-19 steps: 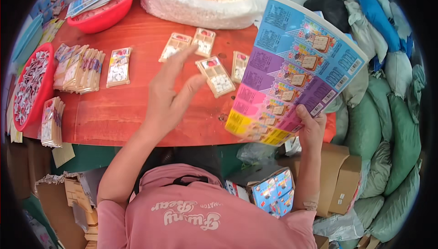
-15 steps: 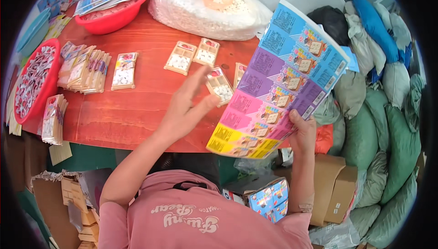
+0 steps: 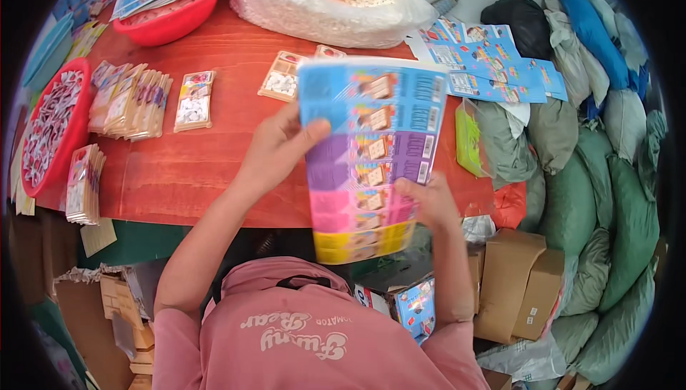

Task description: Packaging small toy sets by wrapping them with printed paper bands.

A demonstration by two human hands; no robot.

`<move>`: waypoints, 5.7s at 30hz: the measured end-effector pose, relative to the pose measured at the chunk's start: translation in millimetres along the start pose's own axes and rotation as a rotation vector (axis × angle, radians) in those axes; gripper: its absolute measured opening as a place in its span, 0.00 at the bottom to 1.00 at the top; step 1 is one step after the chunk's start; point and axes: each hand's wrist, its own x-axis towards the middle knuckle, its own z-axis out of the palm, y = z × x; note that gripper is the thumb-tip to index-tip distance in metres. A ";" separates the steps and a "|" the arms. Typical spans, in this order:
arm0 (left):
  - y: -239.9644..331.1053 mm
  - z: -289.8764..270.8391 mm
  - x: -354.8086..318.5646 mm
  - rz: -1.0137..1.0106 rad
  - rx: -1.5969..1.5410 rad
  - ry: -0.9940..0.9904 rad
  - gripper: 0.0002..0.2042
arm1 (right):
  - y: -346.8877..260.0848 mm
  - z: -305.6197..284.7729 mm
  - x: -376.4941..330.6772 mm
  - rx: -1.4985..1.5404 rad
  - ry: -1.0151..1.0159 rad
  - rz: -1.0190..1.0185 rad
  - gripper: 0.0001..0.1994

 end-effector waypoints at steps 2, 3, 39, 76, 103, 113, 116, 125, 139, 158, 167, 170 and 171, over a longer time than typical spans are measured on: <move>4.5 -4.6 4.3 0.057 -0.007 0.215 0.21 | -30.6 -22.5 12.5 -0.346 -0.176 0.043 0.15; 9.9 -6.4 3.0 0.070 0.036 0.221 0.22 | -44.9 -33.8 19.0 -0.463 -0.299 0.115 0.13; -72.7 48.2 -82.3 -0.504 -0.132 -0.107 0.04 | 40.4 99.6 -42.8 -0.680 0.366 -0.185 0.04; -78.1 53.7 -72.1 -0.462 -0.098 -0.010 0.06 | 90.1 52.4 -34.7 0.531 0.396 0.030 0.04; -96.5 44.7 -26.6 0.003 0.915 0.050 0.07 | 21.5 -95.3 -8.8 0.292 0.972 -0.743 0.05; -67.2 -40.2 66.3 0.341 1.286 0.218 0.12 | 39.8 -52.9 22.7 0.351 0.554 -0.666 0.03; -90.8 -89.4 120.4 0.402 1.441 0.205 0.18 | 27.2 -46.7 24.5 0.442 0.454 -0.663 0.02; -100.3 -70.2 51.4 0.105 1.647 0.152 0.32 | 5.9 -43.2 26.1 0.730 0.171 -0.574 0.15; -33.0 -29.3 -141.8 -0.143 1.476 0.334 0.48 | -2.6 144.1 31.6 0.668 -0.317 -0.199 0.17; 5.5 -85.1 -137.2 -0.099 -0.070 0.697 0.13 | 28.6 190.2 55.8 0.483 -0.140 -0.112 0.12; -14.4 -102.7 -144.6 -0.226 0.244 0.747 0.14 | 71.6 188.9 69.0 0.036 0.013 -0.153 0.17; -13.1 -102.2 -144.5 -0.280 0.277 0.736 0.16 | 72.7 190.0 70.9 -0.042 0.021 -0.191 0.17; -12.2 -101.5 -144.3 -0.314 0.319 0.731 0.17 | 72.9 190.4 70.8 -0.082 0.025 -0.200 0.17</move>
